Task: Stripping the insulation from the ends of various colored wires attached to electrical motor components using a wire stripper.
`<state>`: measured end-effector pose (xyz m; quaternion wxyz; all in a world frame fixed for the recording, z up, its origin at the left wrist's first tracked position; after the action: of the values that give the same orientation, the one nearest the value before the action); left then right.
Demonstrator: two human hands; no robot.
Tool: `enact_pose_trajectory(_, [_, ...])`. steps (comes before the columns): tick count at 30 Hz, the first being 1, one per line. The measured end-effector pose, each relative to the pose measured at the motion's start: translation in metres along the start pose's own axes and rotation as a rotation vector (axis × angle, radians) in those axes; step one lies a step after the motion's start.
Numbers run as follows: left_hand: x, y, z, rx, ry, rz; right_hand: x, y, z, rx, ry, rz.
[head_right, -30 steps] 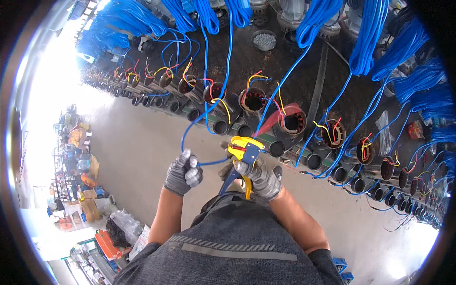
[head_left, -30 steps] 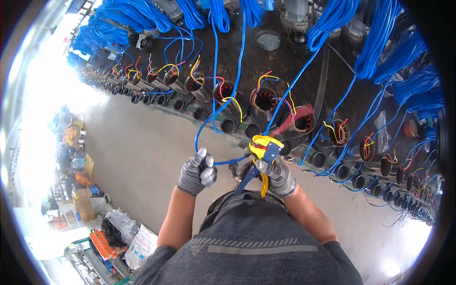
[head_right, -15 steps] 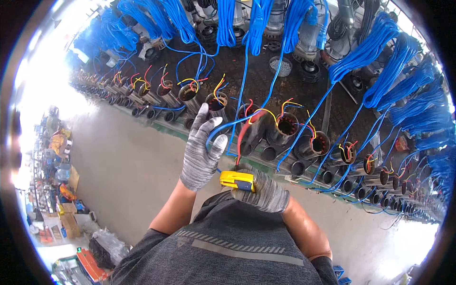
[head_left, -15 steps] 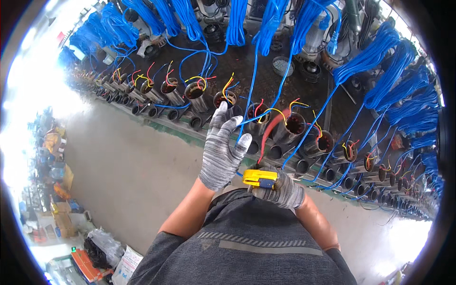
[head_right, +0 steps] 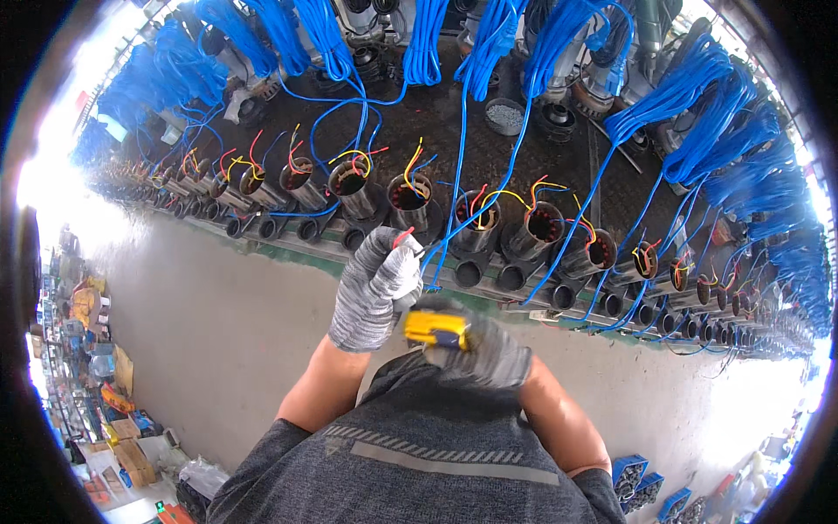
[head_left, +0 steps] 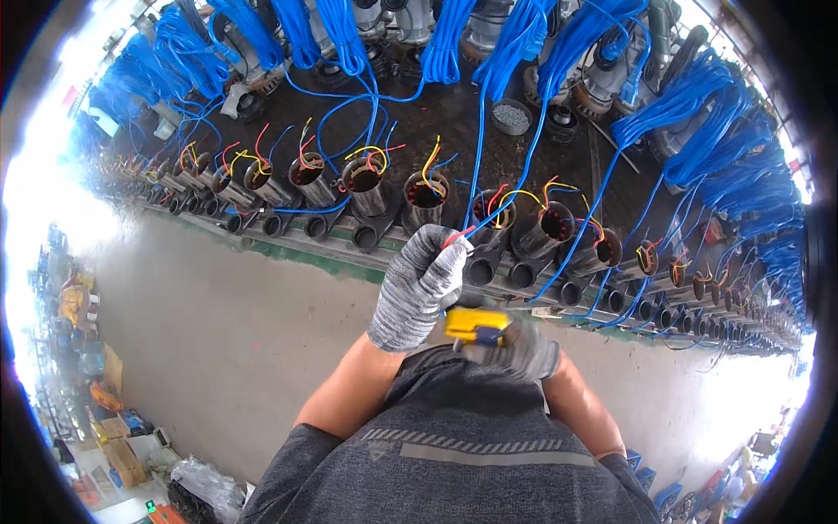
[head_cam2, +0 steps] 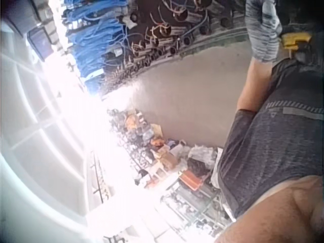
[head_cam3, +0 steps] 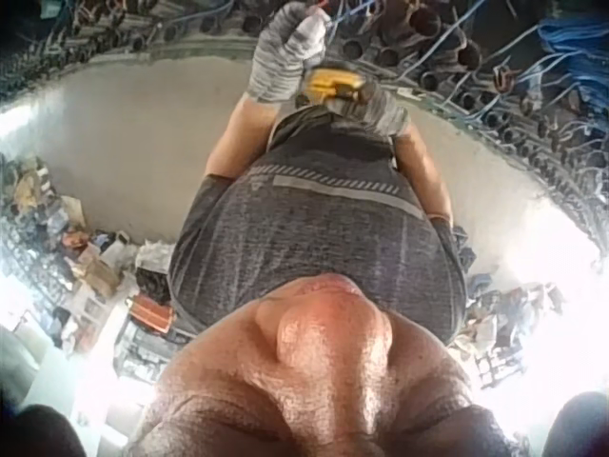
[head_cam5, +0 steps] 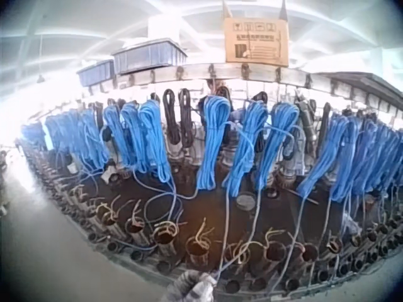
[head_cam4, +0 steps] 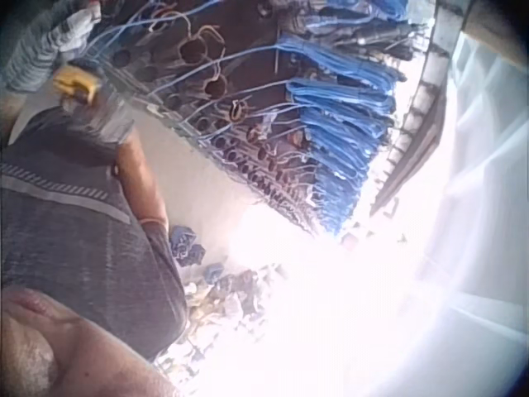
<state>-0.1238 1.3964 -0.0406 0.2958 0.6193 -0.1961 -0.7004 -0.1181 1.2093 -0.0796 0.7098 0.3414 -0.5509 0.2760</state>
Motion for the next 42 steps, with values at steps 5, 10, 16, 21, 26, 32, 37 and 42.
enact_pose_trajectory(5, [-0.005, -0.007, 0.000, -0.115, 0.098, -0.218, 0.040, -0.047, 0.007, -0.342, -0.056, -0.597])
enact_pose_trajectory(10, [0.003, 0.004, 0.000, -0.099, 0.228, -0.321, 0.055, -0.045, 0.014, -0.252, 0.083, -0.746])
enact_pose_trajectory(16, [0.009, 0.025, 0.011, -0.141, 0.367, -0.497, 0.060, -0.029, 0.029, -0.127, 0.081, -0.439])
enact_pose_trajectory(21, [0.015, 0.032, 0.014, -0.141, 0.360, -0.521, 0.064, -0.039, 0.035, -0.076, 0.093, -0.412])
enact_pose_trajectory(26, [0.016, 0.034, 0.017, -0.164, 0.407, -0.712, 0.063, -0.047, 0.035, -0.102, 0.037, -0.309])
enact_pose_trajectory(32, [0.018, 0.038, 0.016, -0.114, 0.345, -0.628, 0.071, -0.050, 0.036, -0.089, 0.024, -0.337])
enact_pose_trajectory(37, [0.013, 0.044, 0.016, -0.057, 0.385, -0.728, 0.079, -0.055, 0.039, -0.019, 0.108, -0.441])
enact_pose_trajectory(42, [0.013, 0.052, 0.013, -0.063, 0.373, -0.691, 0.079, -0.063, 0.043, -0.149, 0.062, -0.423])
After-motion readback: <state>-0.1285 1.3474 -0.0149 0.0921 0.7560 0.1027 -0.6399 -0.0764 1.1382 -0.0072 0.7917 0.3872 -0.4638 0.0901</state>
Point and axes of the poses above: each hand's wrist, its own z-axis away from the middle knuckle, its own y-axis out of the palm, x = y × z, the point moved 3 cm from there along -z, towards the middle knuckle, and after that the axes turned 2 degrees about -x, right-handed, at the moved point
